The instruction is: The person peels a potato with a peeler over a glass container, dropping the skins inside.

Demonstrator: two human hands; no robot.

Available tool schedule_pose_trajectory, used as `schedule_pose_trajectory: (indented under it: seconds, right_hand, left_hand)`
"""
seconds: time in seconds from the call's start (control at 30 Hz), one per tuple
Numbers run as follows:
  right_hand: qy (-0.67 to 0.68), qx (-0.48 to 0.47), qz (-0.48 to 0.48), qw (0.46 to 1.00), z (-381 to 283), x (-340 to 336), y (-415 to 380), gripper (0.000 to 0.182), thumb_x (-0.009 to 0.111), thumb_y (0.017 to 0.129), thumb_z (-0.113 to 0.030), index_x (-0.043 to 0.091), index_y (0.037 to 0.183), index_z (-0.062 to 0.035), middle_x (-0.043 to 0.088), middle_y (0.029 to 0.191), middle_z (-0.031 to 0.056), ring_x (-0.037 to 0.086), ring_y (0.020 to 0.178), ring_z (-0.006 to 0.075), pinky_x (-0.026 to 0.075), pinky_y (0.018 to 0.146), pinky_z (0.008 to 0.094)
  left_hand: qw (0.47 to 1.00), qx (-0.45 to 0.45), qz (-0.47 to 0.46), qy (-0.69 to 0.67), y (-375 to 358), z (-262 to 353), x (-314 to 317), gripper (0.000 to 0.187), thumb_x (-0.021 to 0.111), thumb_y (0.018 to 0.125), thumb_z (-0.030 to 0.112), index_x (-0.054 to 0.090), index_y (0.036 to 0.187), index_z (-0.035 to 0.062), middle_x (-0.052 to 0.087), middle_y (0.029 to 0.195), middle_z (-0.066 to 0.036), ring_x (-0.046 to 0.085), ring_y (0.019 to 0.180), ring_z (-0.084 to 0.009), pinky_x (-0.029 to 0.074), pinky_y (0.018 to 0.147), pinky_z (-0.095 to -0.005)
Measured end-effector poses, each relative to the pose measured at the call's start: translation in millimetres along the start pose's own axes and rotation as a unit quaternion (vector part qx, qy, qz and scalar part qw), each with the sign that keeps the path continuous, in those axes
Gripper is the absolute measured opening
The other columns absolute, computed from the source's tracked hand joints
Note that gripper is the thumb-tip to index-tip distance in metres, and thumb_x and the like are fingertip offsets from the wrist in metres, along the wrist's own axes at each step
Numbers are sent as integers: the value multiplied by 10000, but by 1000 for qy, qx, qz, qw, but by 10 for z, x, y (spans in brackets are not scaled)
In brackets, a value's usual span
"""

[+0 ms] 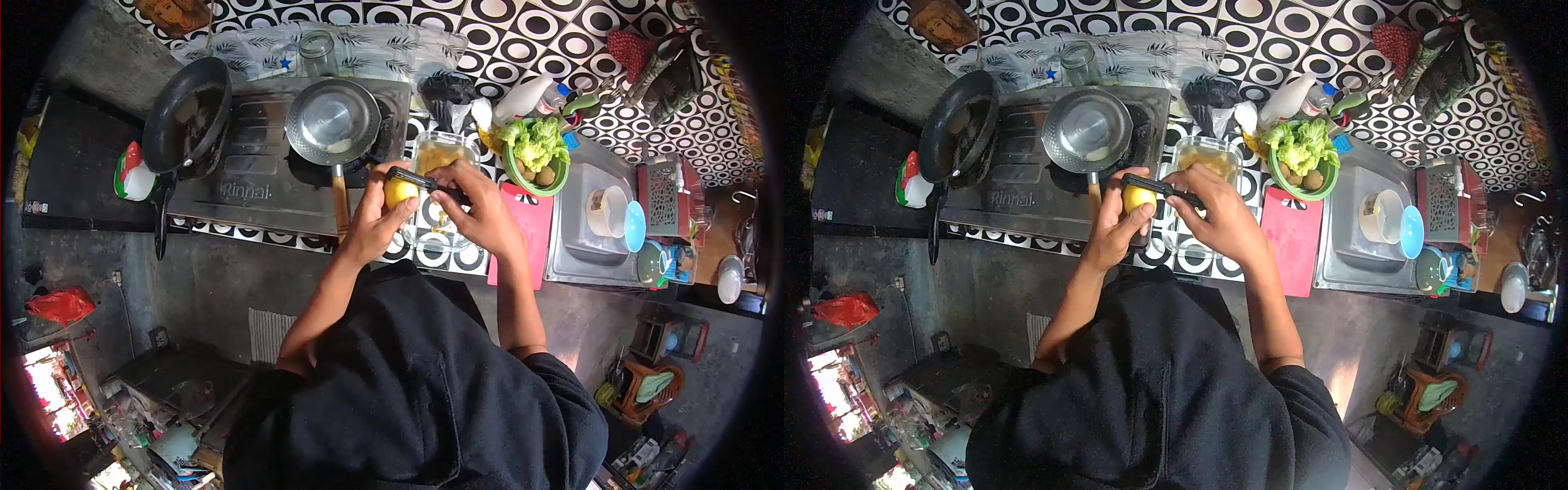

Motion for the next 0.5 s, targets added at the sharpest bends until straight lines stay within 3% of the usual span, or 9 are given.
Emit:
schedule_pose_trajectory:
  seconds: [0.27,0.37,0.5]
  right_hand:
    - [-10,7,4,1000,-9,9,34,242,713,856,-33,637,1082,8,592,896,117,600,839,265,493,740,349]
    - [-20,-6,5,1000,-22,7,49,216,696,876,-66,629,1070,3,622,926,156,628,868,351,500,764,404]
    - [-29,-1,12,1000,22,-39,27,214,701,876,-74,627,1062,2,614,930,155,622,871,348,494,762,404]
  left_hand:
    - [999,17,5,27,25,-17,-45,490,633,973,145,382,1386,58,491,1046,-16,464,780,-42,417,639,-191]
    - [1000,6,6,17,28,-24,-5,495,637,971,155,385,1386,57,492,1046,-14,462,778,-42,420,644,-194]
    - [1000,-3,9,-17,46,-27,32,494,638,971,160,387,1385,59,494,1040,-12,464,775,-44,420,644,-194]
Point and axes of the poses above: each hand's wrist, its own y-axis towards the middle knuckle, its own x-axis out of the palm, z = x × y, the point moved 6 cm from there along y, towards the middle knuckle
